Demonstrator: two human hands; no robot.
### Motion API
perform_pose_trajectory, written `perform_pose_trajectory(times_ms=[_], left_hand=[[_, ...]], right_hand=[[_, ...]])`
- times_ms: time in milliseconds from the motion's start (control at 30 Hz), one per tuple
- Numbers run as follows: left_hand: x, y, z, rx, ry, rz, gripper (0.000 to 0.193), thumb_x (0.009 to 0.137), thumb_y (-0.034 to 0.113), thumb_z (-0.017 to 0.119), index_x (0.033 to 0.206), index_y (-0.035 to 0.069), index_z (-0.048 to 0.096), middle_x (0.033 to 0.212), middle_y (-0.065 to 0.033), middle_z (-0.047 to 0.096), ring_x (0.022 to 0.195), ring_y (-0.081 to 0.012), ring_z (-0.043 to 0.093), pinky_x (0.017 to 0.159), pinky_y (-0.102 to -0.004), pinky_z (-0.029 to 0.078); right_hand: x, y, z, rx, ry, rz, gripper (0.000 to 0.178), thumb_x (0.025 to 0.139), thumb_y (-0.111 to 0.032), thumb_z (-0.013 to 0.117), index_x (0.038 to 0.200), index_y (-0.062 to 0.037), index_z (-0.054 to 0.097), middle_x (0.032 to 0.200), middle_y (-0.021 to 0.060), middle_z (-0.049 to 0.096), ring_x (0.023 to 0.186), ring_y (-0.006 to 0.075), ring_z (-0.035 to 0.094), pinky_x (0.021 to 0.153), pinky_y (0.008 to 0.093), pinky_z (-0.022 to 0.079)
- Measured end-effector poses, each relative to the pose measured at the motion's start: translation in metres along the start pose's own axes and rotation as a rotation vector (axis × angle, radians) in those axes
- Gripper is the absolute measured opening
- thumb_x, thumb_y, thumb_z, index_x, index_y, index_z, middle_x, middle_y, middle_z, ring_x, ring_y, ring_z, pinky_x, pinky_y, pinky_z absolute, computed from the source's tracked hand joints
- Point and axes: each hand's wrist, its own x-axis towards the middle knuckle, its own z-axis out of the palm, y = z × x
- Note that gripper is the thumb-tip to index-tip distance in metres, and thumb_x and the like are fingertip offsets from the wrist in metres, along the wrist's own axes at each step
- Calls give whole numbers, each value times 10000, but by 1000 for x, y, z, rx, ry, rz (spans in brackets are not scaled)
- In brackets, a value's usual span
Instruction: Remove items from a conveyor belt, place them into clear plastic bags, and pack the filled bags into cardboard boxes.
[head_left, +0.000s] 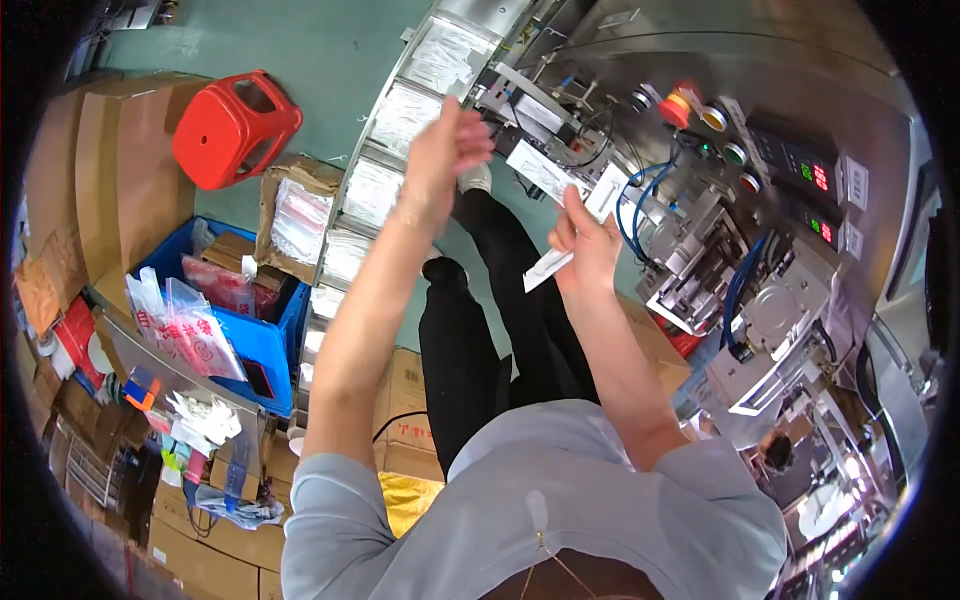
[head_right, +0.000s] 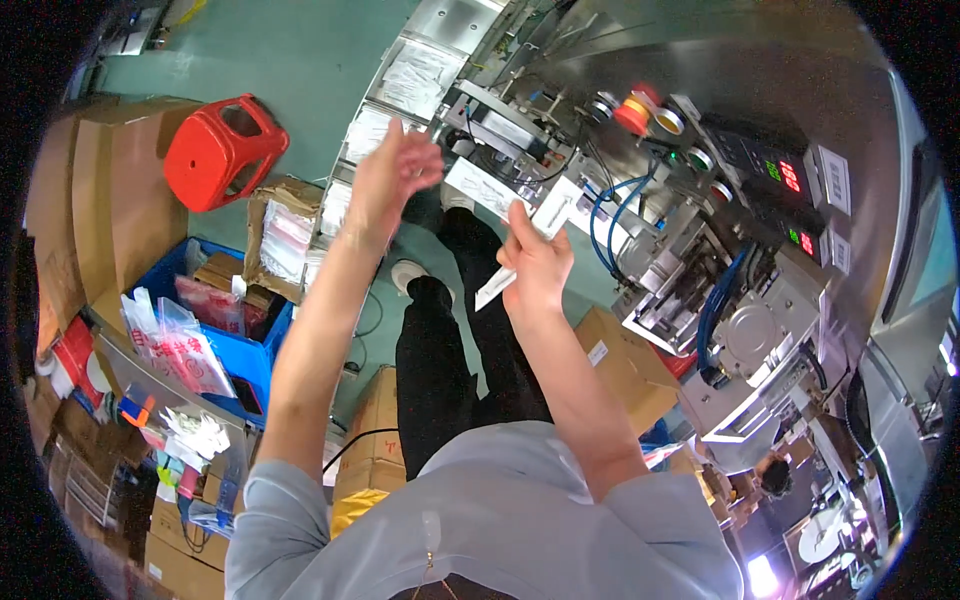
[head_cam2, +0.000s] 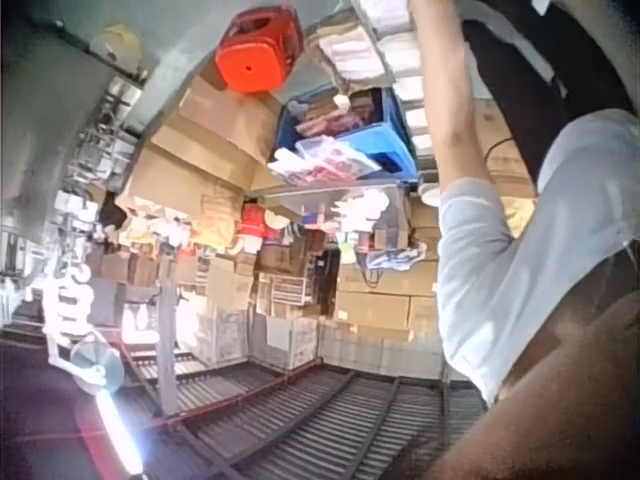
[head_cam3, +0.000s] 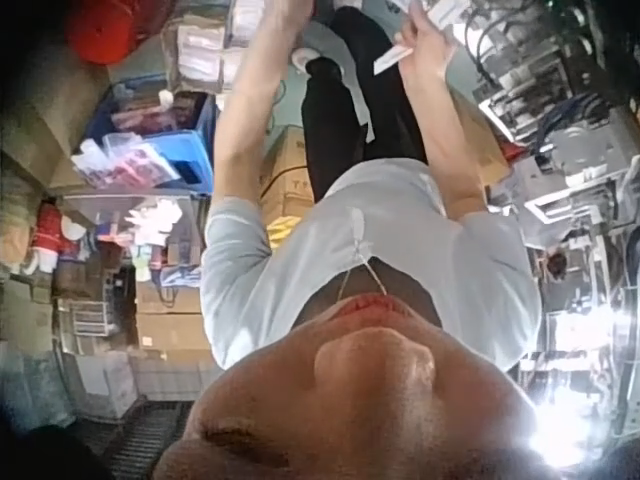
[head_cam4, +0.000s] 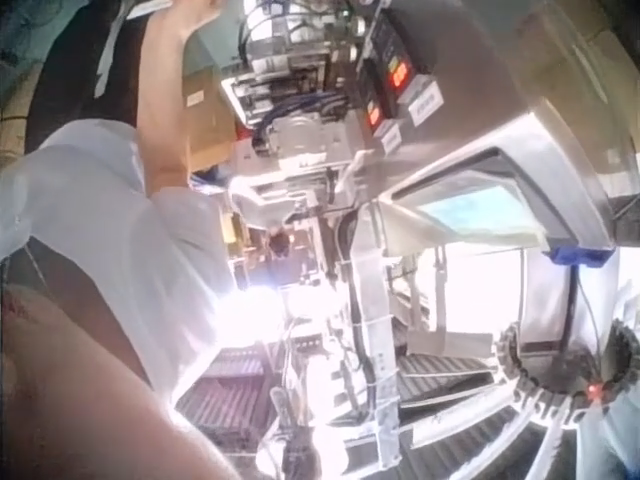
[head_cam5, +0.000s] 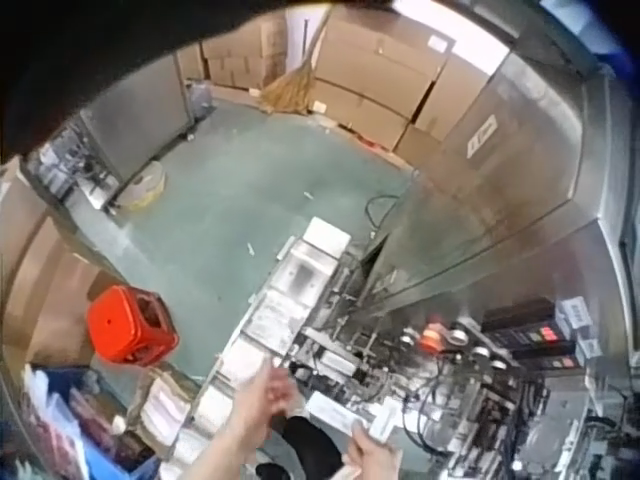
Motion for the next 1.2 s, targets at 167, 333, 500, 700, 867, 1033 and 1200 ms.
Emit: perform_pose_trajectory(times_ms=[167,333,500,700,867,1033,1200], left_hand=[[-93,-10,15,-87,-86,127,332,847,271,585,953,-44,577,813,-93,617,653,-146,594,641,-242,490],[-147,6,-12,56,-49,293,170,812,123,626,903,-20,605,756,-51,623,650,-115,591,617,-230,484],[-220,8,-52,147,-11,367,163,812,125,619,885,-20,606,745,-46,619,639,-111,590,596,-224,481],[-307,-44,-115,-335,423,407,147,832,112,585,899,-19,590,812,-77,619,677,-147,597,589,-243,485],[-369,-64,-155,-681,623,544,171,851,135,566,954,0,562,854,-86,602,701,-157,586,590,-247,481],[-414,-57,-166,-510,443,631,177,841,150,588,946,9,562,779,-54,585,642,-126,553,555,-225,442],[-418,-46,-164,-382,451,605,160,818,162,614,865,11,586,712,-28,573,574,-78,506,506,-197,377]], right_hand=[[-29,-1,17,-73,-111,-151,135,791,-62,638,880,-70,538,638,-45,497,444,29,305,417,207,223],[-62,0,28,-548,-380,-203,129,780,-65,649,897,-53,597,656,-41,542,517,31,427,452,201,306],[-109,6,37,-873,-827,-430,109,748,-48,664,836,-1,620,702,10,596,605,77,526,552,226,410],[-196,51,42,-1047,-1310,-996,111,761,-87,677,824,-6,633,730,-9,604,627,77,535,553,212,420],[-242,86,50,-830,-1042,-559,87,765,-81,671,812,-18,635,668,-36,558,563,52,476,502,195,358],[-278,110,51,-728,-1020,-232,100,755,-101,687,810,-31,640,647,-46,542,521,22,406,467,178,285],[-295,127,60,-761,-1056,-172,125,750,-114,698,820,-28,640,649,-42,545,515,18,401,455,179,281]])
